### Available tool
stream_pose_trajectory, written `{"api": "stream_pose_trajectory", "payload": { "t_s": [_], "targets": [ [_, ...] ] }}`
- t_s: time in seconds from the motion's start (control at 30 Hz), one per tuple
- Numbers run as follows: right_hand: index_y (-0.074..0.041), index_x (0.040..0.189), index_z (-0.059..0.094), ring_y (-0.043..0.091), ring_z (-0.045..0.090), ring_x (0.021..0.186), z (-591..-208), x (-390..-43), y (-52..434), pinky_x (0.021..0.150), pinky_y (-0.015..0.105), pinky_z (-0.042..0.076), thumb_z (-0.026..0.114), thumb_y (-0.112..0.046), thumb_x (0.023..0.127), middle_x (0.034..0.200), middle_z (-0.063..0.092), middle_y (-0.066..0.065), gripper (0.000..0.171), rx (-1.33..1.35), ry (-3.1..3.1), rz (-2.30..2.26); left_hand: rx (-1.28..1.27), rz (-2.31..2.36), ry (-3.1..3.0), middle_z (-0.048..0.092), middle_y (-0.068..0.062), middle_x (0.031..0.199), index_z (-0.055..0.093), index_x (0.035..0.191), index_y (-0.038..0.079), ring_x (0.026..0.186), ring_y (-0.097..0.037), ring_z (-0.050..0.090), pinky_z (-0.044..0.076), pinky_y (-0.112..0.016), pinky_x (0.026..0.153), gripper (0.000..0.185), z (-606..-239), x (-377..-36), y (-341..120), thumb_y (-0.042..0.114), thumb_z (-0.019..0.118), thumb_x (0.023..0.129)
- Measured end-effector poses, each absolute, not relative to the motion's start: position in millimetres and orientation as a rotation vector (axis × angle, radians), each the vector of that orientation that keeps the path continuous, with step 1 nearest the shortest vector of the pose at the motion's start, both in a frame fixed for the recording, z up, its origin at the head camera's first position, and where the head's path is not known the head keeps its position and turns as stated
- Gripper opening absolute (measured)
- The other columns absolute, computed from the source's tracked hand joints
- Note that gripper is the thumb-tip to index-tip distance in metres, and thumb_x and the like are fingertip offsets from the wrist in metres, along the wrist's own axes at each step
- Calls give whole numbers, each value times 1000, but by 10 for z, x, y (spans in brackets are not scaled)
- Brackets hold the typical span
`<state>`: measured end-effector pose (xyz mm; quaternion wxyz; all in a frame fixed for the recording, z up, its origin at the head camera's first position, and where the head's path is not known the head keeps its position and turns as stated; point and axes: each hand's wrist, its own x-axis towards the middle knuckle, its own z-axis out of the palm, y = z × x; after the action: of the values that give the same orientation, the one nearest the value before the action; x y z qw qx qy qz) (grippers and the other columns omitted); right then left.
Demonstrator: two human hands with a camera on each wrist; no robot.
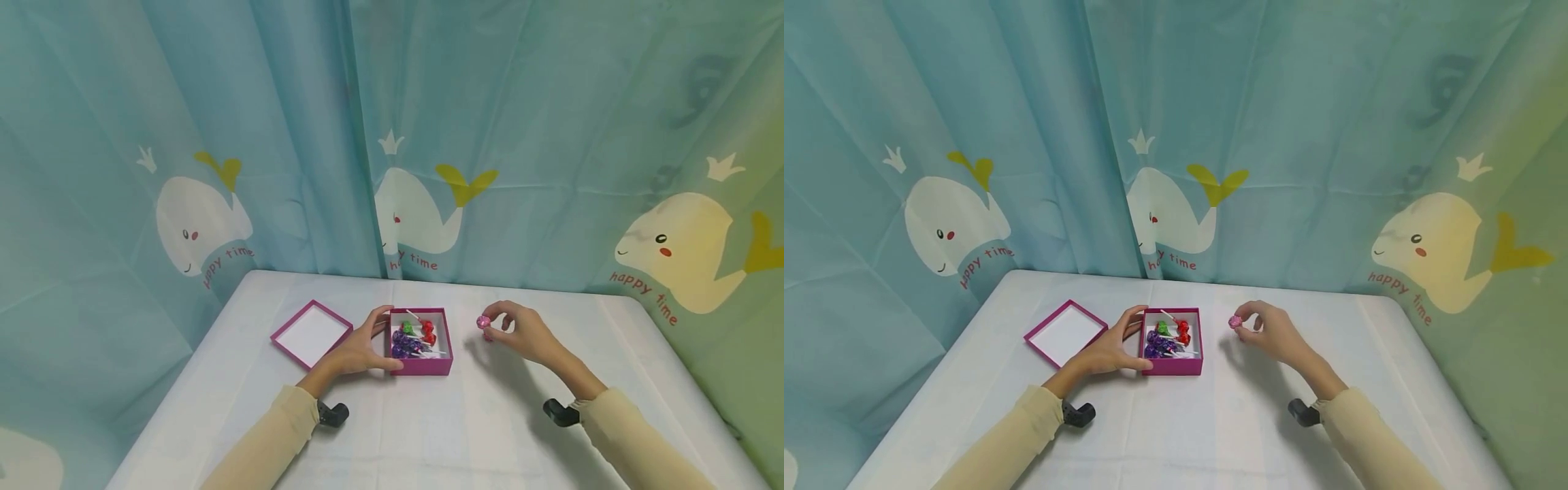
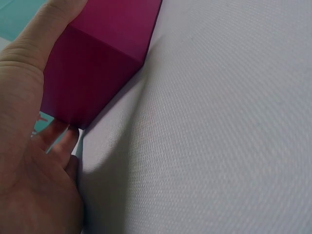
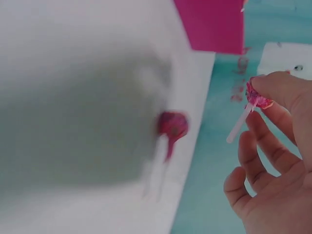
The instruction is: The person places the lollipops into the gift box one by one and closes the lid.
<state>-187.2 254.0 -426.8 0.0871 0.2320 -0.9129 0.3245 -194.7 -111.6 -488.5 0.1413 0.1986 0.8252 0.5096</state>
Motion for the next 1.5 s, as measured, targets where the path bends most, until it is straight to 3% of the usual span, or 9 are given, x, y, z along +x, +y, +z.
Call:
{"api": "stream_pose_trajectory", "payload": {
  "t_s": [0.3,0.63,0.83,1.17,1.5],
  "targets": [
    [-16,109,73,30,62,87,-4100,-1982,2069,68,33,53,80,-12,90,106,71,-3,21,857,-2748,1051,583,1482,2372,25,-12,167,19,162,29,153,-34,28,28,-58,120,117,-4866,-1964,-1113,40,94,74],
    [-11,108,73,31,60,83,-4130,-2013,1559,69,35,54,80,-10,88,102,71,-1,21,1031,-2674,1099,589,1484,2367,27,-12,167,19,161,31,153,-34,29,29,-57,120,116,-4850,-1959,-1116,41,93,74],
    [-9,110,75,32,63,91,-4231,-2069,1360,81,43,58,81,-11,89,101,72,2,22,1030,-2687,1060,599,1475,2380,28,-13,166,19,161,33,152,-34,30,29,-57,120,115,-4855,-1956,-1124,43,93,73],
    [-11,110,75,28,59,78,-4353,-2118,1287,67,30,47,81,-16,90,94,72,8,22,962,-2734,961,612,1463,2381,27,-13,166,18,161,32,152,-35,30,31,-58,119,115,-4868,-1936,-1127,46,92,75],
    [-18,110,76,26,59,90,-4456,-2139,1323,78,47,41,84,-23,87,101,74,2,25,974,-2745,894,611,1469,2380,27,-14,166,18,161,34,152,-34,30,31,-57,119,114,-4868,-1927,-1124,43,92,75]
  ]
}}
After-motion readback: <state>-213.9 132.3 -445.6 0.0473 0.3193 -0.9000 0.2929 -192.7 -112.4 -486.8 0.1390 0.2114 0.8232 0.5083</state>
